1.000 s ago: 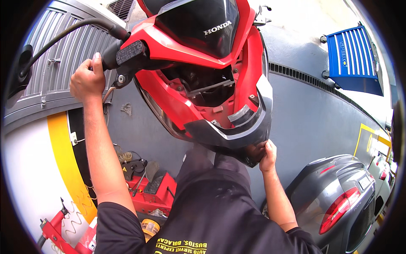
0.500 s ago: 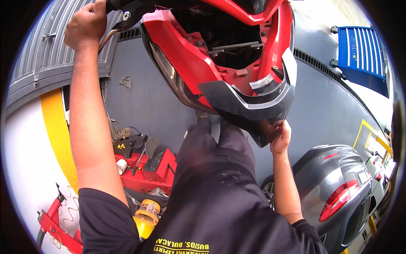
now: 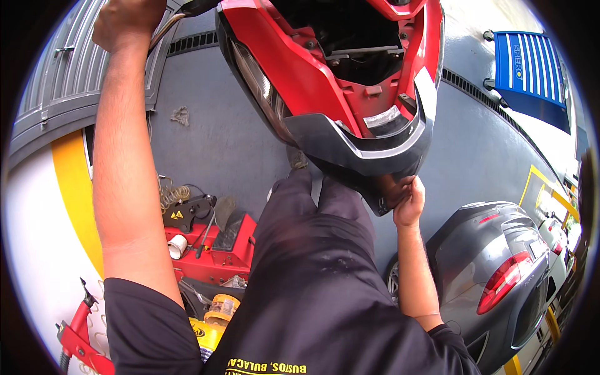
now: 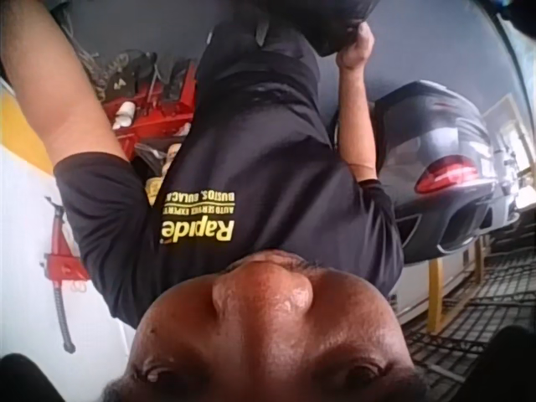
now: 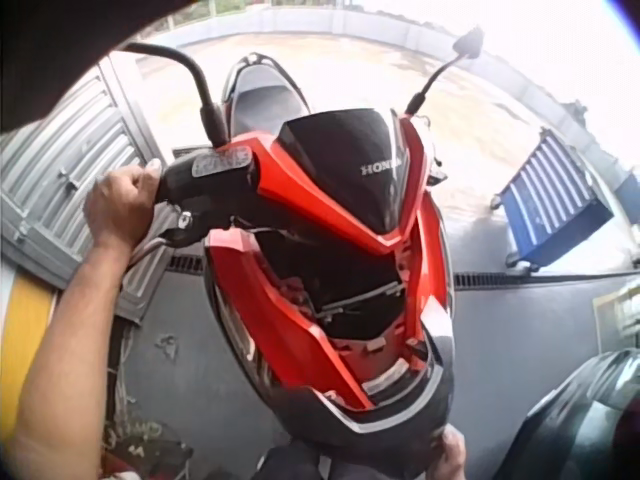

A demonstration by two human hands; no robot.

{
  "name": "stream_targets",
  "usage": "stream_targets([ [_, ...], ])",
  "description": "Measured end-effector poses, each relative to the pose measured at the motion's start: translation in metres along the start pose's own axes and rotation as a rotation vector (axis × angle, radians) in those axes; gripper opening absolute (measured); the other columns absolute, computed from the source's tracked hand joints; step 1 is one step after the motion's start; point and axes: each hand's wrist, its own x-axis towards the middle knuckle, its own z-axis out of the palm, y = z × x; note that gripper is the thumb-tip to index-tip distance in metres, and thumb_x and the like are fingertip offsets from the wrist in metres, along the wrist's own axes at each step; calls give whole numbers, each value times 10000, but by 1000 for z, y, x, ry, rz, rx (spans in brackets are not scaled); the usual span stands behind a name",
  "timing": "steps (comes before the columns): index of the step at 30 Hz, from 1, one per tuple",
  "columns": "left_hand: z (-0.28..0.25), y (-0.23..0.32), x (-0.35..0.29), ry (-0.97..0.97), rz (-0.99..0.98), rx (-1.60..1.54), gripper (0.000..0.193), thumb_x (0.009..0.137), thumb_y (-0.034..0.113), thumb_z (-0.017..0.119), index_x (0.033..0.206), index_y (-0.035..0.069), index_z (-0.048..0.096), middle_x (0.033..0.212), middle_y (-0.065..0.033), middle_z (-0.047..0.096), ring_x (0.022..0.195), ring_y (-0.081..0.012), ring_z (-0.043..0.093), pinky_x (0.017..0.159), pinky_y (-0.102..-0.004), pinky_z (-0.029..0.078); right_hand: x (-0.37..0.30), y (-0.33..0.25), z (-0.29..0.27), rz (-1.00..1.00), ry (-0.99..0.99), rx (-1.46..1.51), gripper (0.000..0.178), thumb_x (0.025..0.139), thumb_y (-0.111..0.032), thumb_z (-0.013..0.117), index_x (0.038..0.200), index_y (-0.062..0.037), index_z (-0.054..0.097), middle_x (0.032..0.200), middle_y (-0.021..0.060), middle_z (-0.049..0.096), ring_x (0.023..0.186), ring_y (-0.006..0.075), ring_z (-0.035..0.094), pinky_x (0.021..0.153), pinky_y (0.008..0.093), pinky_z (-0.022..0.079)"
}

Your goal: The person uses a screwdriver to remove a screw from the front of a red motorcycle and then pulls the plastic panel off by hand.

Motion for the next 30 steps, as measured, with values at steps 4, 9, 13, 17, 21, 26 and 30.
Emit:
stream_targets([
  [4,13,-7,8,-44,-13,-24,603,925,589,486,723,66,708,729,-223,660,740,-463,651,656,-550,479,-4,-16,0,51,-55,-37,395,977,-404,542,940,-15,601,763,30,596,615,98,529,576,221,384],
  [9,35,-25,29,-76,87,-128,609,936,590,466,747,68,716,768,-225,670,779,-456,656,698,-549,485,-11,-33,-4,28,-52,-39,413,964,-420,554,931,-11,603,767,45,610,626,104,540,588,224,390],
  [13,54,-43,53,-239,137,-92,678,931,519,484,804,-96,740,851,-353,691,879,-491,692,844,-536,532,-16,-34,-15,-40,-15,-75,412,954,-416,560,899,-11,606,772,52,619,665,118,554,627,240,407],
  [17,48,-69,57,-420,33,105,730,890,778,329,1100,237,771,1055,-193,733,1048,-425,674,854,-476,527,-28,-30,-24,-24,-9,-54,409,950,-411,560,885,-10,607,785,55,624,687,122,551,645,248,406],
  [21,-2,-11,26,-477,-91,205,770,910,751,278,1134,195,760,1118,-189,728,1076,-430,669,895,-487,516,-39,-24,-27,-23,45,-38,404,948,-408,559,892,-11,609,790,55,627,683,113,548,638,244,402],
  [26,-30,8,11,-539,-119,267,787,918,739,267,1137,169,764,1115,-197,731,1089,-424,670,899,-494,523,-43,-19,-28,-29,58,7,354,960,-377,552,903,-32,609,813,19,606,713,94,533,659,233,393],
  [30,-55,36,-2,-529,-138,315,781,937,734,268,1130,171,774,1097,-188,739,1088,-410,677,906,-489,530,-44,-13,-24,-59,77,9,369,952,-390,553,904,-30,623,824,16,616,742,97,535,695,239,397],
])
